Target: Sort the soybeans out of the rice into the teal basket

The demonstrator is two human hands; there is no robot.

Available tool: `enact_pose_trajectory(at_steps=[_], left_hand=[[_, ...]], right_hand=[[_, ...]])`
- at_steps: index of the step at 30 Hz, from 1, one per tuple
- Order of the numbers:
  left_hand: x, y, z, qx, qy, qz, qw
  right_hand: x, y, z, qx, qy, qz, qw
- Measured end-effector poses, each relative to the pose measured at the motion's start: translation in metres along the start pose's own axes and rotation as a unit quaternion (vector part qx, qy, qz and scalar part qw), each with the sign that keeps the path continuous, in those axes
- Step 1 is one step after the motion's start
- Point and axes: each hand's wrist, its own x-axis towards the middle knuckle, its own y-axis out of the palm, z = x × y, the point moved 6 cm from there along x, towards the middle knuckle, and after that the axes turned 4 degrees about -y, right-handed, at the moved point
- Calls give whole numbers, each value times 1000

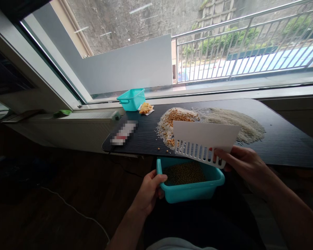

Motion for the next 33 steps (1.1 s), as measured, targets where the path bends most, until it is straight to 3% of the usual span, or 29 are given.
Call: enact_pose_trajectory(at_steps=[5, 13, 19, 24, 28, 33], left_hand=[[0, -15, -5, -9, 9, -22, 1000], [-1, -44, -13, -29, 31, -57, 997], [-3, -46, -16, -36, 31, -67, 997], [-3, -48, -16, -47, 26, -80, 995], [-3, -49, -18, -37, 27, -77, 996], [-4, -44, -16, -36, 29, -73, 996]], right_hand=[[16, 21, 7, -32, -43, 7, 999], [16, 45, 11, -52, -47, 83, 994], [30, 58, 23, -36, -90, 55, 994], [42, 77, 23, -74, -103, 87, 988], [31, 72, 16, -81, -93, 133, 983], [6, 44, 12, -65, -60, 45, 995]])
